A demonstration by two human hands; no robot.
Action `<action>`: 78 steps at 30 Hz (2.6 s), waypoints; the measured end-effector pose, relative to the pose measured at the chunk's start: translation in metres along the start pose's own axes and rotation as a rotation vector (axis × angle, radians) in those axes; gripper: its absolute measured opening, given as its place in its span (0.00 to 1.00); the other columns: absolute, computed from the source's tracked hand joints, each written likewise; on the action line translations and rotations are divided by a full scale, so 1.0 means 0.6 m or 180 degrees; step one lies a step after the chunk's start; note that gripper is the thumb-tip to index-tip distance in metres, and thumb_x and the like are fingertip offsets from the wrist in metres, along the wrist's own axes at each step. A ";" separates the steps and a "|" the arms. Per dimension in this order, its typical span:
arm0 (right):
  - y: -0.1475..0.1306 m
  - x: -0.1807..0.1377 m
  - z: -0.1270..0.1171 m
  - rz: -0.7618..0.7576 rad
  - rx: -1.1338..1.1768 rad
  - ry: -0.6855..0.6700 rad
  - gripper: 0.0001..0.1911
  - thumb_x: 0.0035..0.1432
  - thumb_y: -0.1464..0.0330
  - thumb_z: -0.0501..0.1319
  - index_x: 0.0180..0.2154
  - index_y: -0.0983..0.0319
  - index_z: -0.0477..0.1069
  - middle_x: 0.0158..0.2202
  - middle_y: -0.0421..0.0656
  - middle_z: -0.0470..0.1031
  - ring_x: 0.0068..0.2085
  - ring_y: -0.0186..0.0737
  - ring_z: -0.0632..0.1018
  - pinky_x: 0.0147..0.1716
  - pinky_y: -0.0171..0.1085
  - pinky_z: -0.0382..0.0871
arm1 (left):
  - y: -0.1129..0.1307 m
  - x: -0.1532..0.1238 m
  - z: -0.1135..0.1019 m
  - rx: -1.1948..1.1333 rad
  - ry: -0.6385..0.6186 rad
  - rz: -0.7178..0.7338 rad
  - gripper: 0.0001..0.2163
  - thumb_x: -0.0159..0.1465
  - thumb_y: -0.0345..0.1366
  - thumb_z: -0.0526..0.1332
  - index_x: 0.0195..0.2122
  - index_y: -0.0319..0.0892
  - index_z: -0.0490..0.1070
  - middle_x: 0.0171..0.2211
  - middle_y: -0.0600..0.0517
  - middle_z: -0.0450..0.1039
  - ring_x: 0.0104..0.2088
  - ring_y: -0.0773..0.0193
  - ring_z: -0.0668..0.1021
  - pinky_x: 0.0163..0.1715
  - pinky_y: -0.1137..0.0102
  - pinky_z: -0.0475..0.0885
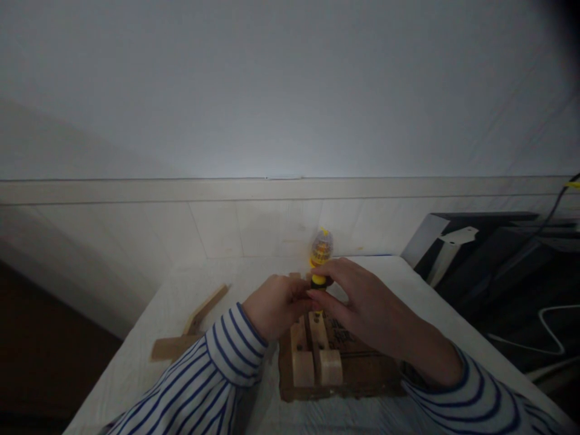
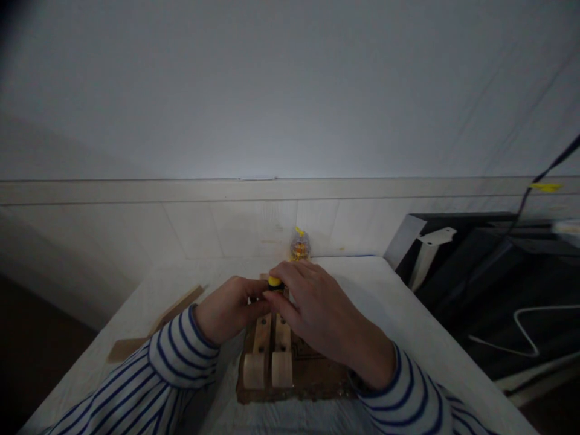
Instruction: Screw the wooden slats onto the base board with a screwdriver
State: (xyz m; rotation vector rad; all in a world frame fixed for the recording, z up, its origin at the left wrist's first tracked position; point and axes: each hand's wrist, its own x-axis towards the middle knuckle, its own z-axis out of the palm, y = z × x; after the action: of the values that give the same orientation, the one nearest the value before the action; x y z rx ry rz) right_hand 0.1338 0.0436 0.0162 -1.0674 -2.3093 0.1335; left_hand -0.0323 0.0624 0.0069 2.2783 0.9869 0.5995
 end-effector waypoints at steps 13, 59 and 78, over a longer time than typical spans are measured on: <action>-0.001 0.002 -0.005 0.0133 0.0174 0.0020 0.06 0.55 0.69 0.56 0.37 0.61 0.63 0.34 0.43 0.70 0.37 0.40 0.70 0.36 0.42 0.64 | 0.010 0.001 0.003 0.0468 0.0202 -0.0447 0.07 0.56 0.35 0.58 0.28 0.38 0.73 0.21 0.54 0.69 0.23 0.68 0.69 0.23 0.76 0.61; -0.011 0.024 -0.038 0.0225 0.0193 -0.0650 0.09 0.56 0.67 0.56 0.40 0.59 0.67 0.37 0.42 0.73 0.39 0.40 0.72 0.39 0.43 0.63 | -0.007 -0.003 -0.002 -0.0383 -0.0115 -0.0189 0.07 0.61 0.34 0.56 0.30 0.38 0.71 0.24 0.53 0.71 0.26 0.69 0.72 0.27 0.78 0.63; -0.004 0.022 -0.034 0.0263 0.0133 -0.0643 0.09 0.56 0.68 0.56 0.41 0.59 0.65 0.39 0.41 0.73 0.41 0.40 0.72 0.40 0.43 0.63 | -0.003 -0.001 0.000 -0.0485 0.0159 -0.0396 0.05 0.57 0.34 0.61 0.31 0.40 0.74 0.23 0.55 0.73 0.23 0.71 0.72 0.23 0.79 0.63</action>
State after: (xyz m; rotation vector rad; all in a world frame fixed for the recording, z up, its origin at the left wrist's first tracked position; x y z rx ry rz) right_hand 0.1365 0.0486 0.0399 -1.1755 -2.4288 0.3346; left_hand -0.0335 0.0632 0.0056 2.0616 1.0610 0.6579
